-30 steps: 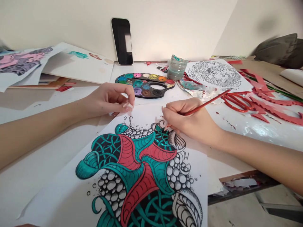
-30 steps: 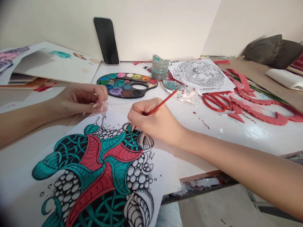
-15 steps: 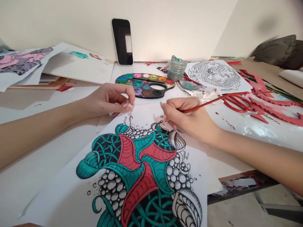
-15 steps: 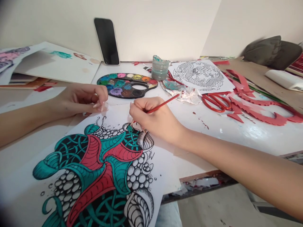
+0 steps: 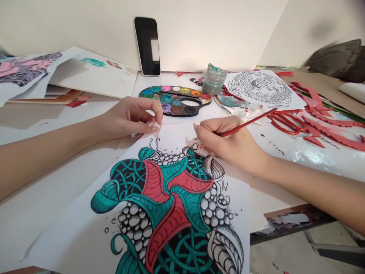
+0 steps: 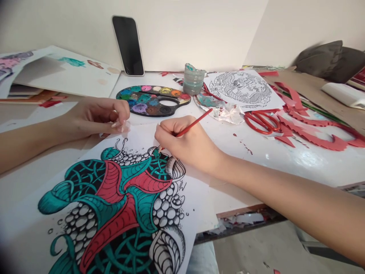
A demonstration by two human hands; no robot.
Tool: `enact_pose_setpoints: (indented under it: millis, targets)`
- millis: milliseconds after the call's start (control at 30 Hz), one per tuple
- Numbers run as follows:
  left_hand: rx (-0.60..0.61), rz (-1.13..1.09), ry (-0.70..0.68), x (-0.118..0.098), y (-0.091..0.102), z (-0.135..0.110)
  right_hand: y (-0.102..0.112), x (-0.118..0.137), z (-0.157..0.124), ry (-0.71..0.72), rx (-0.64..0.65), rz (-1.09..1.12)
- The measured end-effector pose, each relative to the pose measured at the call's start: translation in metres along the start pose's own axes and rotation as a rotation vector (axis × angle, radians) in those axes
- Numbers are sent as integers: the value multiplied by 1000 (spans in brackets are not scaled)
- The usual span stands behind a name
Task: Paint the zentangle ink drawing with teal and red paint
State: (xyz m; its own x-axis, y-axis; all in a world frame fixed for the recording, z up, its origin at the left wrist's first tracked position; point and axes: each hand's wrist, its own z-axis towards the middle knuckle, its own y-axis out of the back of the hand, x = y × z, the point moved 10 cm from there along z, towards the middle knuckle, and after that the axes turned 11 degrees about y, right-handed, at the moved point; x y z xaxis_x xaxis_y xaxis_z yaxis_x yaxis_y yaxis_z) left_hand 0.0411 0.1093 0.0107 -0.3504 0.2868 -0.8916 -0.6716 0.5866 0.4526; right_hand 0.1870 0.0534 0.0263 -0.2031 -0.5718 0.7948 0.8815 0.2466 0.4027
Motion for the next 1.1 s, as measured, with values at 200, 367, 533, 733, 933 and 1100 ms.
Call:
enact_pose_setpoints:
  millis: [200, 367, 533, 733, 933, 1100]
  targets:
    - [-16, -41, 35, -2, -2, -3, 0, 1, -1, 9, 8, -24]
    - [23, -37, 30, -1, -3, -2, 2, 0, -1, 0, -4, -36]
    - [1, -70, 25, -1, -1, -2, 2, -2, -1, -27, -6, -27]
    - [10, -72, 16, -5, -4, -4, 1, -1, -1, -16, -6, -15]
    - [32, -50, 4, -2, -3, -2, 2, -1, -1, -17, -17, -21]
    - [30, -64, 9, 0, -1, -1, 0, -3, -1, -32, 3, 9]
